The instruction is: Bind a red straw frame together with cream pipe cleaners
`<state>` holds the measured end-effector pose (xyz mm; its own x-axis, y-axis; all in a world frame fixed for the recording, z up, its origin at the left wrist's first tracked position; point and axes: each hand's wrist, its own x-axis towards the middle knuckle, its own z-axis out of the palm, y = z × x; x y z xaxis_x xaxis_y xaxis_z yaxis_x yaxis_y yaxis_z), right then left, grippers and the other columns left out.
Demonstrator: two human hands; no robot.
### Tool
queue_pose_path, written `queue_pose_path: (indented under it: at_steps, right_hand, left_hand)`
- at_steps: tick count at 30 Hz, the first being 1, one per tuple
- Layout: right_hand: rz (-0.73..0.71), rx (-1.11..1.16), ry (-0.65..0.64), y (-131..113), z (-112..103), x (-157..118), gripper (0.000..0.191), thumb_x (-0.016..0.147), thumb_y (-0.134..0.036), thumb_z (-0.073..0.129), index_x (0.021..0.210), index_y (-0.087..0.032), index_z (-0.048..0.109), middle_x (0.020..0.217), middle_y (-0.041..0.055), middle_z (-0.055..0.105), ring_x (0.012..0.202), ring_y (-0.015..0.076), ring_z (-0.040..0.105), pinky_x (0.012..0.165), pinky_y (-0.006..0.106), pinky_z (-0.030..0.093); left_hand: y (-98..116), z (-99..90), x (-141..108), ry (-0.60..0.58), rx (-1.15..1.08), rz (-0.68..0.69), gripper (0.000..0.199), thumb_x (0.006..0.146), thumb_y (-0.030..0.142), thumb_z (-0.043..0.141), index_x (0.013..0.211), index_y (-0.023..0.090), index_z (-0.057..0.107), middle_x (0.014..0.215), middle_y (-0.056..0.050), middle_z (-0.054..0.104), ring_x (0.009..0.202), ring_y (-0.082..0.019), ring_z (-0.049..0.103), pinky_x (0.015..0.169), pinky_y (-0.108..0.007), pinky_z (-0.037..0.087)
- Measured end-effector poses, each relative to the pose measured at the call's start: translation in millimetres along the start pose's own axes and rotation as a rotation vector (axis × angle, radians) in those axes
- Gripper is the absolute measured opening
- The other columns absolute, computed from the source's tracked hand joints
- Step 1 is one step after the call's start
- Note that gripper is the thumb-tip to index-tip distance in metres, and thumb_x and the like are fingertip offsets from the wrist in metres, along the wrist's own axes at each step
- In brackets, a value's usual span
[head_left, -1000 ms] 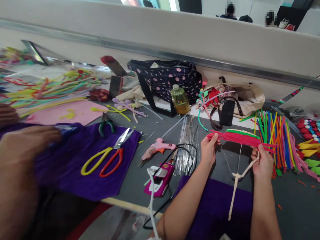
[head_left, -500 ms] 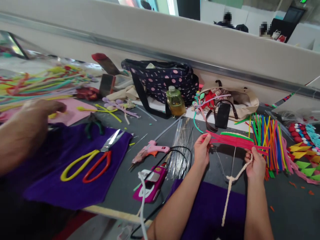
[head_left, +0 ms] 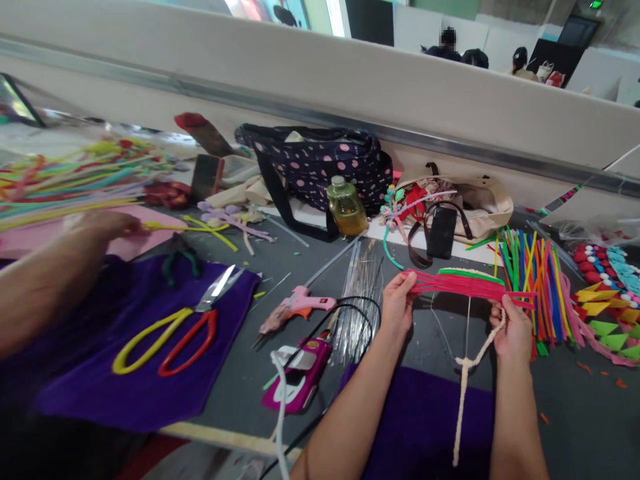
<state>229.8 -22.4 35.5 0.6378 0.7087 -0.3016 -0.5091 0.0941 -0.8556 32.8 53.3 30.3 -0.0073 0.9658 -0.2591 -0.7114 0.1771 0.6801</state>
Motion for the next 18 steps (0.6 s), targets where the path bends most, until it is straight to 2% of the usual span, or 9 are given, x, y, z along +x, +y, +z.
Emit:
queue_pose_path:
  at_steps: [6,13,18]
  right_hand:
    - [-0.002,0.007,-0.007,2.5,-4.3,4.5,0.033,0.058,-0.034,0.082,0.065,-0.014,0.057,0.062,0.0014,0.067,0.044,0.0058,0.053,0.035,0.014,0.033]
    - [-0.008,-0.004,-0.013,3.3,-8.2,7.9,0.032,0.058,-0.033,0.082,0.065,-0.014,0.058,0.061,0.0012,0.067,0.043,0.006,0.053,0.034,0.015,0.033]
    - [0.016,-0.002,-0.017,3.5,-9.4,9.7,0.031,0.057,-0.033,0.082,0.064,-0.014,0.058,0.061,0.0015,0.066,0.043,0.0062,0.052,0.032,0.014,0.031]
  left_hand:
    - [0.9,1.9,-1.0,0.002,0.039,-0.021,0.032,0.057,0.033,0.084,0.069,0.012,0.064,0.061,0.002,0.061,0.049,-0.006,0.053,0.049,-0.018,0.045]
    - [5.5,2.2,-0.5,-0.03,0.052,-0.008,0.03,0.057,0.033,0.083,0.061,0.012,0.061,0.057,0.003,0.058,0.049,-0.006,0.052,0.05,-0.018,0.043]
    - [4.5,1.2,1.0,-0.013,0.077,0.014,0.028,0.059,0.033,0.082,0.066,0.012,0.064,0.06,0.002,0.061,0.051,-0.007,0.053,0.051,-0.019,0.042]
